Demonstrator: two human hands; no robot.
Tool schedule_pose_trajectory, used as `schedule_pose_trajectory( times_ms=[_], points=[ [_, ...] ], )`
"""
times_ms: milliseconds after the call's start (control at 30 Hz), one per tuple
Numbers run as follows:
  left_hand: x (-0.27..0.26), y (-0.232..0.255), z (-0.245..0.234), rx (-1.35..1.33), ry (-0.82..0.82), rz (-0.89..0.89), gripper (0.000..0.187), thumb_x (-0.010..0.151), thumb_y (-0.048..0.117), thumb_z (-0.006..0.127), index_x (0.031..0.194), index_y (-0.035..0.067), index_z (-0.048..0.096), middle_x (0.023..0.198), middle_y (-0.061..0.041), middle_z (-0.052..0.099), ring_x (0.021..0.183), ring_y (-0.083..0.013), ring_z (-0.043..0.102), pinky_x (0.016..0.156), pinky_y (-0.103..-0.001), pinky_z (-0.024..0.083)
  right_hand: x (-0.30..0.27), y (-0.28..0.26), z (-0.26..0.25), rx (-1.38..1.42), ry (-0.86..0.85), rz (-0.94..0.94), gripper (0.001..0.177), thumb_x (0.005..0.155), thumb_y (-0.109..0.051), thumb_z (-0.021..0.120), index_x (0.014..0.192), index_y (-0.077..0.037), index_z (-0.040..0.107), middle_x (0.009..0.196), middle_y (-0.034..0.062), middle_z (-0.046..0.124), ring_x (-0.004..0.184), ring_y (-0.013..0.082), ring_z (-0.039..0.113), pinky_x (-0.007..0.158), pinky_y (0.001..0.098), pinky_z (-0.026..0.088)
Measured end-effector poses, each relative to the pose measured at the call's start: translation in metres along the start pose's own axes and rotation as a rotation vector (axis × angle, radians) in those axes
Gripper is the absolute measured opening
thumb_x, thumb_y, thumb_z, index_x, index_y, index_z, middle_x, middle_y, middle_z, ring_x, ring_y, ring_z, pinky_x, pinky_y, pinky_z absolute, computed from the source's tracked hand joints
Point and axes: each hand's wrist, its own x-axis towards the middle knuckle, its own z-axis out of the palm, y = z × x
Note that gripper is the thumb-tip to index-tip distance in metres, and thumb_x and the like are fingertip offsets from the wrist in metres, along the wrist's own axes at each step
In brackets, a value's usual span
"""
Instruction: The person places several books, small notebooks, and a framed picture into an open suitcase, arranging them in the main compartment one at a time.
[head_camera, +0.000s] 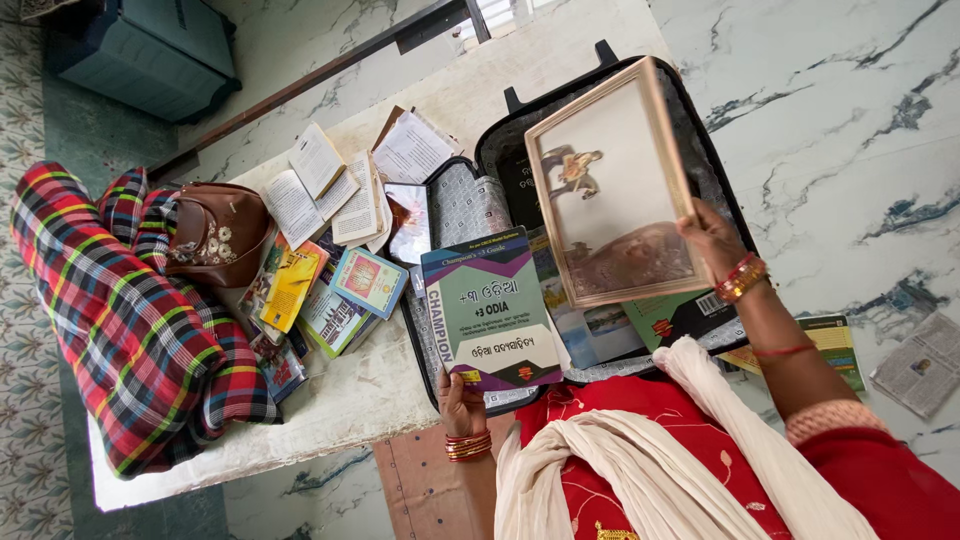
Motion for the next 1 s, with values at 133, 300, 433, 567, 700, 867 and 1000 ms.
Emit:
schedule_pose_trajectory(
  times_ms=[133, 300, 433, 567, 700, 867, 1000],
  points=[
    [-0.008, -0.008, 0.013, 0.097, 0.059, -0.013, 0.033, 0.102, 0.007, 0.059, 0.135, 0.004, 0.056, 0.115, -0.009, 0.074, 0.099, -0.0193, 0.073, 0.084, -0.036, 0.061, 0.059, 0.049, 0.044, -0.460, -0.176, 0.104, 0.030, 0.106, -0.018, 0.057, 0.131, -0.003, 0.050, 0.112, 0.0172, 0.056, 0.098, 0.0322, 0.055, 0.078, 0.0475, 0.049],
    [-0.021, -0.006, 0.026, 0.110, 0.105, 0.044, 0.034, 0.103, 0.007, 0.060, 0.136, 0.003, 0.056, 0.117, -0.009, 0.072, 0.101, -0.0191, 0.072, 0.087, -0.037, 0.060, 0.081, 0.053, 0.088, -0.851, 0.052, 0.400, 0.035, 0.102, -0.021, 0.054, 0.135, -0.008, 0.053, 0.117, 0.0255, 0.068, 0.100, 0.0469, 0.067, 0.081, 0.0588, 0.054],
    [-0.024, -0.015, 0.032, 0.117, 0.145, 0.018, 0.036, 0.099, 0.007, 0.059, 0.135, 0.006, 0.056, 0.116, -0.008, 0.072, 0.100, -0.0198, 0.072, 0.085, -0.038, 0.061, 0.074, 0.054, 0.091, -0.808, 0.132, 0.319, 0.035, 0.100, -0.021, 0.057, 0.134, -0.010, 0.056, 0.106, 0.0240, 0.070, 0.095, 0.0466, 0.067, 0.081, 0.0589, 0.053],
    [-0.018, -0.023, 0.028, 0.153, 0.089, -0.014, 0.032, 0.104, 0.006, 0.059, 0.135, 0.004, 0.055, 0.117, -0.009, 0.071, 0.100, -0.0205, 0.071, 0.086, -0.038, 0.060, 0.067, 0.062, 0.085, -0.919, 0.111, 0.257, 0.047, 0.093, -0.029, 0.067, 0.137, -0.014, 0.056, 0.114, 0.0254, 0.068, 0.102, 0.0460, 0.065, 0.087, 0.0556, 0.054],
    [0.009, -0.039, 0.046, 0.147, 0.031, -0.054, 0.033, 0.103, 0.009, 0.058, 0.136, 0.005, 0.056, 0.118, -0.010, 0.072, 0.101, -0.0215, 0.072, 0.086, -0.038, 0.060, 0.063, 0.056, 0.085, -1.051, 0.207, -0.122, 0.074, 0.083, -0.035, 0.074, 0.149, -0.015, 0.046, 0.126, 0.0256, 0.058, 0.114, 0.0443, 0.060, 0.094, 0.0546, 0.053],
    [0.030, -0.059, 0.085, 0.160, -0.059, -0.104, 0.031, 0.104, 0.010, 0.058, 0.134, 0.004, 0.055, 0.119, -0.010, 0.071, 0.104, -0.0227, 0.072, 0.089, -0.042, 0.061, 0.011, 0.052, 0.086, -0.196, -0.350, 0.393, 0.093, 0.083, -0.071, 0.061, 0.158, -0.020, 0.041, 0.140, 0.0217, 0.057, 0.120, 0.0318, 0.064, 0.096, 0.0454, 0.058],
    [0.031, -0.080, 0.104, 0.152, -0.079, -0.231, 0.031, 0.103, 0.011, 0.057, 0.133, 0.004, 0.055, 0.120, -0.010, 0.071, 0.105, -0.0220, 0.073, 0.088, -0.040, 0.063, -0.043, 0.033, 0.087, 0.530, -0.497, 0.577, 0.104, 0.085, -0.072, 0.068, 0.156, -0.003, 0.040, 0.148, 0.0291, 0.049, 0.121, 0.0269, 0.061, 0.095, 0.0372, 0.057]
  ],
)
